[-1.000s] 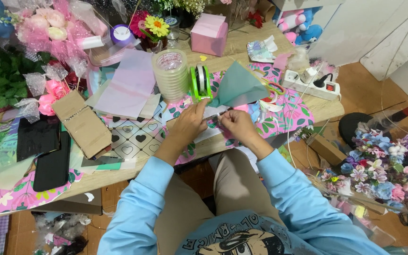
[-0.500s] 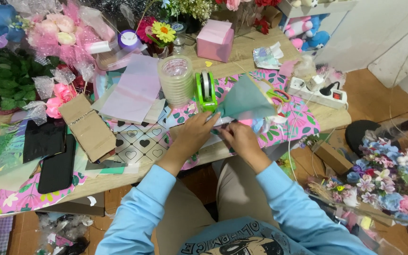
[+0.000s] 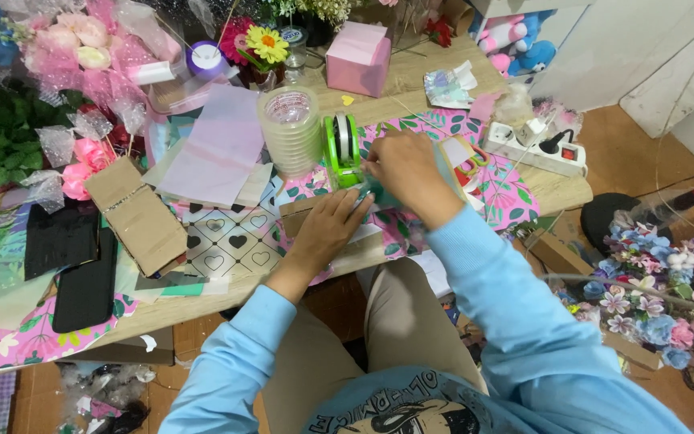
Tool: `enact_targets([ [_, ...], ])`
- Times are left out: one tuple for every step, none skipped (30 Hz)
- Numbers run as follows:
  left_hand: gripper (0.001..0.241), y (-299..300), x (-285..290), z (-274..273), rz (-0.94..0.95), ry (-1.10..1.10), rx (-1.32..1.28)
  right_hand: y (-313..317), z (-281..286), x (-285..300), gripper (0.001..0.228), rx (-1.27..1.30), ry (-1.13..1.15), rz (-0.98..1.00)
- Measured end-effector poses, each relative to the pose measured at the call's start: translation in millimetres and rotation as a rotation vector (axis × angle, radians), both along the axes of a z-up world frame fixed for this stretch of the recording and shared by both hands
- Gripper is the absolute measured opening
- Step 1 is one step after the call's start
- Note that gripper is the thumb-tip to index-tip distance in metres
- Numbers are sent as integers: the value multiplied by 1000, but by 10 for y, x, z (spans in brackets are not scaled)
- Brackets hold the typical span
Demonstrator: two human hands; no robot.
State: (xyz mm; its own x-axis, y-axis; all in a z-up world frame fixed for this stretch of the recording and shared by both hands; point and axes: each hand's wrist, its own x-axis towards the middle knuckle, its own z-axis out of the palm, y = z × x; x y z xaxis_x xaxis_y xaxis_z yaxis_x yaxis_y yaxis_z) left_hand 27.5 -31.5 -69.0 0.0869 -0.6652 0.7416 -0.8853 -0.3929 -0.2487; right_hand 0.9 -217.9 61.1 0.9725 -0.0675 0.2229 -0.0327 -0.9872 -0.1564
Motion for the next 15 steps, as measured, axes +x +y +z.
enact_targets([
  [33, -9, 14, 0, -8, -19, -23, -96, -220, 245, 13, -141, 68, -37],
  [33, -15, 15, -6, -7, -20, -23, -99, -251, 311, 13, -141, 67, -36],
  [33, -19, 19, -12, -16, -24, -29, -101, -282, 378, 13, -148, 149, -51],
  [33, -16, 32, -17, -23, -29, -35, -95, -311, 457, 14, -156, 230, -64],
  [33, -9, 29, -15, -20, -31, -36, -99, -313, 472, 14, -156, 227, -61],
  [32, -1, 17, -16, -18, -27, -32, -102, -319, 481, 15, -97, 277, -65],
  [31, 6, 7, -19, -16, -22, -29, -106, -326, 492, 17, -38, 327, -68],
  [31, 13, -1, -22, -14, -23, -30, -105, -307, 497, 17, -39, 326, -67],
  [30, 17, -7, -26, -7, -22, -29, -106, -291, 505, 19, -15, 343, -71],
  [30, 21, -29, -38, -1, -18, -28, -110, -285, 496, 22, 10, 362, -77],
  [30, 37, -26, -66, 0, -16, -27, -103, -265, 479, 22, 10, 364, -77],
  [31, 46, -23, -92, 2, -7, -17, -102, -244, 462, 26, 91, 381, -74],
  [31, 55, -18, -118, 5, 2, -6, -102, -222, 445, 30, 172, 396, -72],
  [31, 79, -49, -73, 5, 3, -8, -132, -285, 451, 30, 171, 396, -72],
  [30, 104, -79, -27, 24, 7, 3, -162, -347, 456, 29, 272, 385, -87],
])
